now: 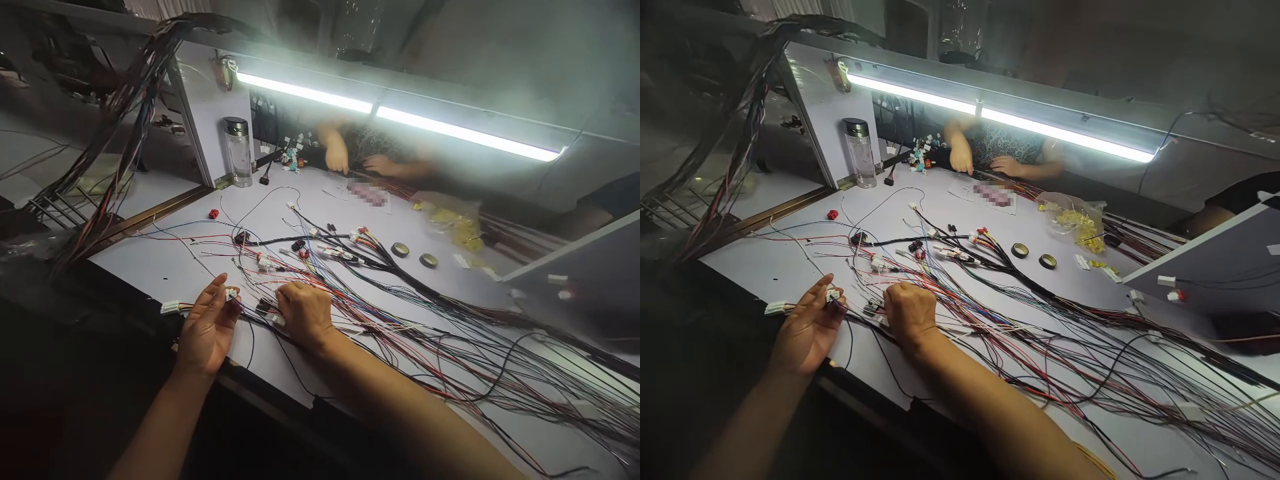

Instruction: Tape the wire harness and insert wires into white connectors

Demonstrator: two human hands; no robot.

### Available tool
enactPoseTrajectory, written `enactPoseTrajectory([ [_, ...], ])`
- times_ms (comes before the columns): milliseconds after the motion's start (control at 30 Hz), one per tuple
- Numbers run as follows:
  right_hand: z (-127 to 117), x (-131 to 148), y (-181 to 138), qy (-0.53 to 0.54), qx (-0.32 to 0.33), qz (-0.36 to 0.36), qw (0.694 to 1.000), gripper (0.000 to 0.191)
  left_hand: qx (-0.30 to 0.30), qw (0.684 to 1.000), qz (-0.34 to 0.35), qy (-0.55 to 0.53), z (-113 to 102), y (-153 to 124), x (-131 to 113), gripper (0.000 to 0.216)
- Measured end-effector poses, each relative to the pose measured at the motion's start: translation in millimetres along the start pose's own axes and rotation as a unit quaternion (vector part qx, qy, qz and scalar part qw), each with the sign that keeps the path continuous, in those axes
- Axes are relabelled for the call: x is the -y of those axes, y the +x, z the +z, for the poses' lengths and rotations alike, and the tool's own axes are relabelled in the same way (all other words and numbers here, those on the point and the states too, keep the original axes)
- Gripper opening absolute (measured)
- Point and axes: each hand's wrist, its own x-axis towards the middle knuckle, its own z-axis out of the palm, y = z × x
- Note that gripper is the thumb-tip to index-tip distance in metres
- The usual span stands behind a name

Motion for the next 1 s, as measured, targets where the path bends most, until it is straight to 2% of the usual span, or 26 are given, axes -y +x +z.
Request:
enactPoseTrajectory([
  [67,3,2,1,-0.017,0.01,-0.021,1.0,0.024,0.005,1.0,0.005,0.009,-1,1,0,0.041],
  [167,-2,-6,-5,-0.007,-0.021,-0.04,0.999,0.024,0.007,1.0,0.011,0.022,-1,1,0,0.04],
  [333,-39,-48,-35,0.02,-0.096,-0.054,0.994,0.024,-0.007,1.0,0.012,0.027,-2,2,0,0.034],
  [400,-53,-66,-55,0.026,-0.11,-0.085,0.99,0.023,-0.015,0.999,0.008,0.03,-3,3,-1,0.032],
  [467,-60,-79,-75,0.027,-0.087,-0.145,0.985,0.025,-0.027,0.999,0.004,0.03,-2,1,-2,0.03],
  [567,-55,-87,-97,0.005,0.006,-0.229,0.973,0.038,-0.031,0.999,-0.012,0.029,6,-7,-1,0.027],
  [667,-39,-85,-96,-0.017,0.093,-0.216,0.972,0.051,0.01,0.999,-0.041,0.028,22,-18,6,0.03],
  [733,-30,-80,-85,-0.02,0.123,-0.191,0.974,0.059,0.047,0.996,-0.061,0.034,34,-24,13,0.032],
  [867,-25,-73,-67,-0.023,0.117,-0.175,0.977,0.067,0.093,0.99,-0.081,0.07,53,-24,30,0.03],
  [1000,-41,-78,-73,-0.014,0.06,-0.225,0.972,0.058,0.097,0.986,-0.074,0.111,63,-20,39,0.023],
])
